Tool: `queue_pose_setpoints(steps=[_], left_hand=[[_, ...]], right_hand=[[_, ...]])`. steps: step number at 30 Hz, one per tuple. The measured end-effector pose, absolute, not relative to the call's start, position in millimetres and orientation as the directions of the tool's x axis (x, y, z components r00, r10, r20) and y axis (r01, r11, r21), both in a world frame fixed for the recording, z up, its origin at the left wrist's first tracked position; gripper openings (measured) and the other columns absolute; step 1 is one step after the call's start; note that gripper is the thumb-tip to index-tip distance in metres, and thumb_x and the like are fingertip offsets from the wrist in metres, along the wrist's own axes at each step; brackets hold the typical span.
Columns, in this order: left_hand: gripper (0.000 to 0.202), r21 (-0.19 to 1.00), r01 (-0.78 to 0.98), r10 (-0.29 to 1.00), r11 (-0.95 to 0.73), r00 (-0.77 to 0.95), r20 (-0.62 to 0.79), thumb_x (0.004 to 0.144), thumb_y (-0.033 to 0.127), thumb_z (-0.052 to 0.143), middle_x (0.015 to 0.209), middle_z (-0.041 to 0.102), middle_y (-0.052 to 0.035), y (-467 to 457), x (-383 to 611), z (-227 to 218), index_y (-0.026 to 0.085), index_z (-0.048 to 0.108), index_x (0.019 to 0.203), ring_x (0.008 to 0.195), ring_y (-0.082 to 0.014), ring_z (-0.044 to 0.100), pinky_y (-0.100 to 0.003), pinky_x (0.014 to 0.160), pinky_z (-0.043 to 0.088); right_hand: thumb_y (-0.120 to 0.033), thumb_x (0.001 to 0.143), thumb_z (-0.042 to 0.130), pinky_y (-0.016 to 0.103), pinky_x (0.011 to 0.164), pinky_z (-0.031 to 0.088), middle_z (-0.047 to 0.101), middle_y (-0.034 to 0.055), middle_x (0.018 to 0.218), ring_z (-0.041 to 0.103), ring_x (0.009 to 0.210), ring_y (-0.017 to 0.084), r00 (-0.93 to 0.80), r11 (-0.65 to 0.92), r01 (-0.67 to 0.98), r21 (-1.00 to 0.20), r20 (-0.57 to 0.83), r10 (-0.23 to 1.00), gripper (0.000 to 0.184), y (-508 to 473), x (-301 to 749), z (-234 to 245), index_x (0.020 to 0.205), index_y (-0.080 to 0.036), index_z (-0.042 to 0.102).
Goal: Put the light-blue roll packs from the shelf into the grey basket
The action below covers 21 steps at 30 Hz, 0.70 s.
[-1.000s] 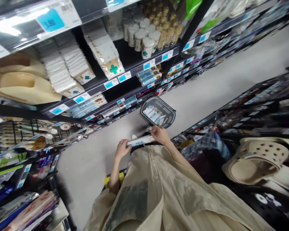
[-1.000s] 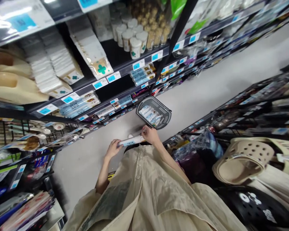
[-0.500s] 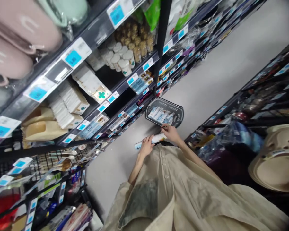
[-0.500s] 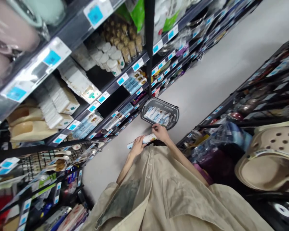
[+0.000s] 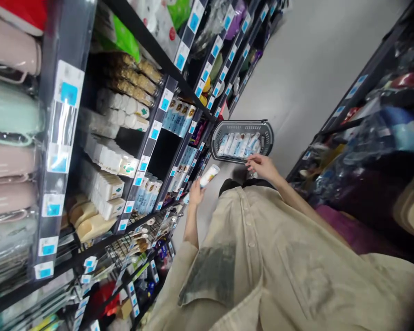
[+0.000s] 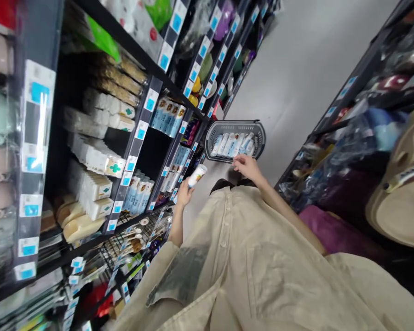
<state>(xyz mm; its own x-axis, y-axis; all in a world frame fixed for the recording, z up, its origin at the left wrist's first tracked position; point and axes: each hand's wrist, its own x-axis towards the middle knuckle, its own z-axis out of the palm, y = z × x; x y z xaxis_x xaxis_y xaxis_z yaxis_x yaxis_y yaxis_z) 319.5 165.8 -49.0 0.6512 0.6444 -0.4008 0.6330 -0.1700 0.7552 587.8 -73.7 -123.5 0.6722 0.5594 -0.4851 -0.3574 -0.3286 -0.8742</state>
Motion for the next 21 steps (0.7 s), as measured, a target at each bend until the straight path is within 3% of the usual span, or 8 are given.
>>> queue_pose_setpoints(steps=[2,4,8,11,16,21], left_hand=[[0.056,0.760,0.622,0.696,-0.190,0.631,-0.342,0.073,0.025,0.088,0.134,0.064,-0.0184,196,326,-37,0.021,0.068,0.126,0.141,-0.0393,0.050,-0.054,0.127,0.027],[0.055,0.662,0.685,0.719,-0.305,0.622,-0.312,0.080,0.029,0.083,0.137,0.062,-0.0191,228,335,-25,0.020,0.065,0.131,0.142,-0.0383,0.050,-0.054,0.127,0.030],[0.057,0.242,0.779,0.710,-0.578,0.627,-0.321,0.094,0.028,0.063,0.146,0.057,-0.0213,294,357,-13,0.018,0.051,0.149,0.142,-0.0367,0.051,-0.053,0.122,0.039],[0.061,0.017,0.764,0.718,-0.645,0.613,-0.330,0.097,0.028,0.059,0.147,0.054,-0.0219,343,372,-18,0.017,0.044,0.155,0.142,-0.0373,0.052,-0.052,0.119,0.045],[0.060,-0.088,0.764,0.738,-0.639,0.579,-0.346,0.095,0.023,0.064,0.150,0.047,-0.0225,415,388,-41,0.017,0.048,0.152,0.142,-0.0380,0.054,-0.049,0.118,0.048],[0.062,-0.081,0.804,0.775,-0.590,0.534,-0.338,0.091,0.015,0.067,0.154,0.046,-0.0233,474,395,-66,0.017,0.051,0.151,0.151,-0.0356,0.046,-0.048,0.126,0.039]], right_hand=[[-0.032,0.089,0.067,0.028,0.060,0.056,0.081,0.0099,0.089,0.072,0.063,0.018,0.649,-0.378,-0.356,-0.855,-0.517,0.559,0.021,-82,586,-134,0.103,-0.017,0.071],[-0.028,0.090,0.065,0.031,0.068,0.059,0.081,0.0088,0.090,0.073,0.066,0.019,0.634,-0.458,-0.319,-0.830,-0.546,0.548,0.019,-90,579,-147,0.105,-0.018,0.072],[-0.029,0.094,0.061,0.036,0.088,0.058,0.081,0.0100,0.099,0.077,0.088,0.025,0.581,-0.701,-0.186,-0.689,-0.652,0.487,0.024,-112,550,-180,0.110,-0.017,0.074],[-0.031,0.095,0.060,0.039,0.093,0.056,0.080,0.0173,0.112,0.076,0.103,0.031,0.465,-0.857,-0.086,-0.509,-0.781,0.417,0.033,-135,512,-205,0.118,-0.013,0.075],[-0.031,0.099,0.057,0.037,0.097,0.052,0.074,0.0241,0.129,0.071,0.116,0.033,0.356,-0.934,-0.084,-0.347,-0.886,0.297,0.043,-154,463,-224,0.130,-0.007,0.073],[-0.031,0.104,0.053,0.036,0.089,0.044,0.074,0.0284,0.126,0.070,0.108,0.029,0.346,-0.936,-0.124,-0.328,-0.899,0.270,0.045,-125,454,-216,0.134,-0.002,0.071]])
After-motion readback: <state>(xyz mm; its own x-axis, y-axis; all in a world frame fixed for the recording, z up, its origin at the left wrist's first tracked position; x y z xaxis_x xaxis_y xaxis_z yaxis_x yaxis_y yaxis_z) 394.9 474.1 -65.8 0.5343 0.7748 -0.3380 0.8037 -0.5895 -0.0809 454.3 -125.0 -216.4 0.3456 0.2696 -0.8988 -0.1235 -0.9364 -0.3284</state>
